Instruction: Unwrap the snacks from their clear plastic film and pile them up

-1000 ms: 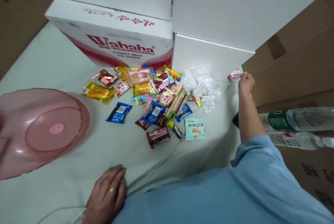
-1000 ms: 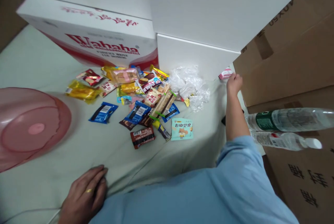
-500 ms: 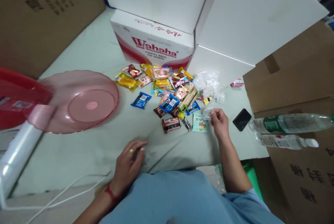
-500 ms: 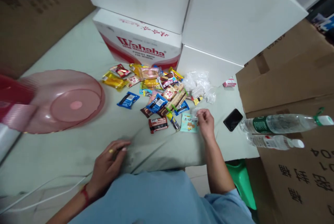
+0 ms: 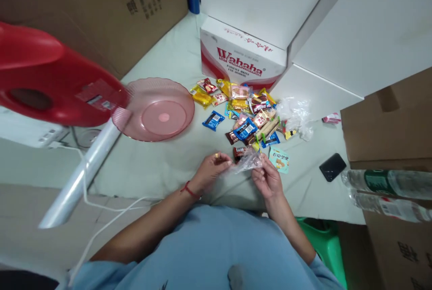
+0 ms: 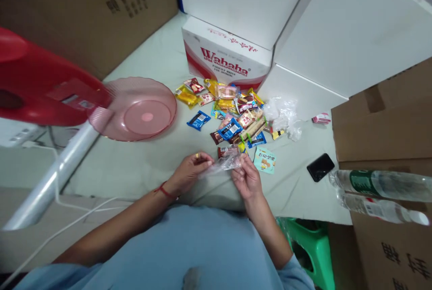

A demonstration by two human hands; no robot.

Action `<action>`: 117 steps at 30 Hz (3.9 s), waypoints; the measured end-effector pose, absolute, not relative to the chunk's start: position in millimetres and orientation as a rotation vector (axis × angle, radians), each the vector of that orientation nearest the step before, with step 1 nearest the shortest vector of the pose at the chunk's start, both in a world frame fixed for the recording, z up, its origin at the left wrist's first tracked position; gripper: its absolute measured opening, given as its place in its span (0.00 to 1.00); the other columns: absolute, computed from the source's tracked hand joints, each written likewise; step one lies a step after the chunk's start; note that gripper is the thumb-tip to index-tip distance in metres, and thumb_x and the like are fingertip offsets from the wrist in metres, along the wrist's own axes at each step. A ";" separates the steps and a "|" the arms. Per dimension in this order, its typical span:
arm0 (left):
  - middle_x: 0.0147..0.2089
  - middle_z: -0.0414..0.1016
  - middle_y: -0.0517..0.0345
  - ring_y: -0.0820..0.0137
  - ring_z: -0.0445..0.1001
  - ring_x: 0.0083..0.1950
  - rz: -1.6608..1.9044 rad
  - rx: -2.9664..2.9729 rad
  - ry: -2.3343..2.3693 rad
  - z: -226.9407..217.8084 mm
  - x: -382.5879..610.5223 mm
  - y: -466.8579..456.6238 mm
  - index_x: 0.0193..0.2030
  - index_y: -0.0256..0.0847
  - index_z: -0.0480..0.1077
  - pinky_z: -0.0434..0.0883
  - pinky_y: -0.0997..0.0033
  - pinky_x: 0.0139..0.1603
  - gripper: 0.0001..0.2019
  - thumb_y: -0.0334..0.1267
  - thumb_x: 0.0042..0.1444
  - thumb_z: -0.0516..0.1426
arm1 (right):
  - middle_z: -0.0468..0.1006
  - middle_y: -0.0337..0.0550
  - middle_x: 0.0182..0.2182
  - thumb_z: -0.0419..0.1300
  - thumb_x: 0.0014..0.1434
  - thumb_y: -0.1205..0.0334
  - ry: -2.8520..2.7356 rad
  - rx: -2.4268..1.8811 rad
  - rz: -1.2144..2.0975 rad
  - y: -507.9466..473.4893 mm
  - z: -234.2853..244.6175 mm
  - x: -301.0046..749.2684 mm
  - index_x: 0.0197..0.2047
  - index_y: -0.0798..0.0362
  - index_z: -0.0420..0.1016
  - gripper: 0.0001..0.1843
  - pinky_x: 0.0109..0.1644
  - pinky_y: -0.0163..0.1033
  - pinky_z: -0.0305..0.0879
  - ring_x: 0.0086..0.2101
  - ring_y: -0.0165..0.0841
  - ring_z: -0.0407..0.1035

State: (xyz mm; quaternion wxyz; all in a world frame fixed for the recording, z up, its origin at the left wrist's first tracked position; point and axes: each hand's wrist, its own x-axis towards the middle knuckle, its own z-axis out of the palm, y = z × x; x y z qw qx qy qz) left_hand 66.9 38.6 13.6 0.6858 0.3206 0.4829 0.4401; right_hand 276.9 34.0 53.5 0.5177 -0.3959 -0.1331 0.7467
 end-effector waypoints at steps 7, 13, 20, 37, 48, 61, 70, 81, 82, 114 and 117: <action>0.50 0.81 0.49 0.60 0.77 0.54 1.038 1.183 1.223 32.3 61.4 31.7 0.48 0.42 0.80 0.73 0.60 0.57 0.22 0.59 0.63 0.59 | 0.61 0.31 0.26 0.74 0.52 0.67 -0.309 -0.962 1.825 30.6 48.8 286.3 0.39 0.49 0.72 0.16 0.18 0.24 0.51 0.21 0.22 0.46; 0.39 0.79 0.54 0.65 0.76 0.43 0.954 1.116 1.067 34.1 90.3 37.5 0.37 0.41 0.77 0.72 0.63 0.50 0.18 0.56 0.57 0.65 | 0.59 0.29 0.25 0.76 0.50 0.62 -0.349 -0.888 2.001 33.0 59.2 289.3 0.39 0.50 0.71 0.19 0.17 0.21 0.42 0.21 0.19 0.41; 0.33 0.74 0.61 0.70 0.70 0.36 0.955 0.745 1.041 30.4 84.6 44.5 0.36 0.41 0.72 0.67 0.69 0.42 0.21 0.58 0.52 0.67 | 0.60 0.29 0.24 0.75 0.53 0.54 -0.668 -1.206 1.738 55.5 58.8 329.0 0.41 0.52 0.75 0.18 0.20 0.24 0.47 0.21 0.20 0.46; 0.24 0.62 0.70 0.76 0.56 0.23 1.160 0.592 1.294 28.5 91.5 38.2 0.35 0.43 0.67 0.55 0.73 0.23 0.28 0.67 0.48 0.66 | 0.65 0.33 0.22 0.67 0.59 0.39 -1.290 -1.353 1.535 42.7 43.2 246.6 0.34 0.51 0.74 0.22 0.28 0.34 0.54 0.23 0.27 0.56; 0.26 0.65 0.67 0.76 0.58 0.25 1.104 0.736 1.402 16.0 20.7 72.7 0.34 0.41 0.70 0.57 0.73 0.25 0.27 0.64 0.46 0.68 | 0.79 0.38 0.32 0.71 0.53 0.48 -0.865 -1.175 1.600 20.3 63.1 331.1 0.32 0.49 0.66 0.20 0.21 0.31 0.39 0.17 0.19 0.40; 0.34 0.72 0.59 0.68 0.72 0.36 1.121 1.159 1.549 57.1 45.8 10.3 0.42 0.43 0.71 0.68 0.71 0.32 0.20 0.59 0.61 0.59 | 0.66 0.50 0.73 0.59 0.64 0.68 -2.540 -1.158 0.558 8.3 56.7 236.5 0.39 0.51 0.77 0.05 0.35 0.35 0.68 0.39 0.33 0.79; 0.41 0.82 0.51 0.61 0.79 0.46 1.145 0.602 1.330 39.3 49.4 5.7 0.38 0.39 0.78 0.78 0.60 0.50 0.27 0.64 0.50 0.67 | 0.80 0.51 0.60 0.57 0.73 0.60 -2.135 -1.140 0.925 1.0 59.1 254.1 0.45 0.51 0.80 0.10 0.50 0.40 0.74 0.50 0.38 0.80; 0.41 0.83 0.53 0.66 0.79 0.39 0.989 0.873 1.262 44.8 50.8 -0.3 0.48 0.40 0.78 0.78 0.64 0.44 0.25 0.54 0.48 0.71 | 0.78 0.39 0.33 0.67 0.62 0.52 -1.809 -1.270 1.281 50.5 56.6 233.6 0.52 0.50 0.78 0.18 0.34 0.36 0.63 0.26 0.29 0.63; 0.40 0.82 0.54 0.67 0.79 0.38 0.995 0.865 1.269 42.9 48.3 -0.1 0.47 0.40 0.78 0.77 0.65 0.44 0.24 0.51 0.47 0.71 | 0.76 0.38 0.29 0.66 0.63 0.52 -1.787 -1.261 1.311 54.0 55.1 231.1 0.48 0.51 0.79 0.14 0.34 0.36 0.63 0.26 0.30 0.62; 0.41 0.78 0.53 0.63 0.77 0.41 0.979 0.838 1.680 6.6 -8.5 -50.1 0.47 0.41 0.73 0.75 0.63 0.43 0.19 0.51 0.53 0.62 | 0.77 0.43 0.36 0.67 0.61 0.41 -1.579 -1.683 1.344 -19.4 50.2 316.7 0.48 0.51 0.77 0.23 0.39 0.40 0.69 0.34 0.35 0.70; 0.59 0.76 0.47 0.56 0.77 0.57 0.911 1.058 1.687 9.8 -15.8 -59.2 0.58 0.42 0.73 0.76 0.55 0.56 0.28 0.40 0.47 0.61 | 0.77 0.54 0.56 0.70 0.59 0.42 -1.850 -1.683 1.020 -16.5 66.0 326.0 0.65 0.47 0.72 0.36 0.57 0.54 0.71 0.52 0.47 0.72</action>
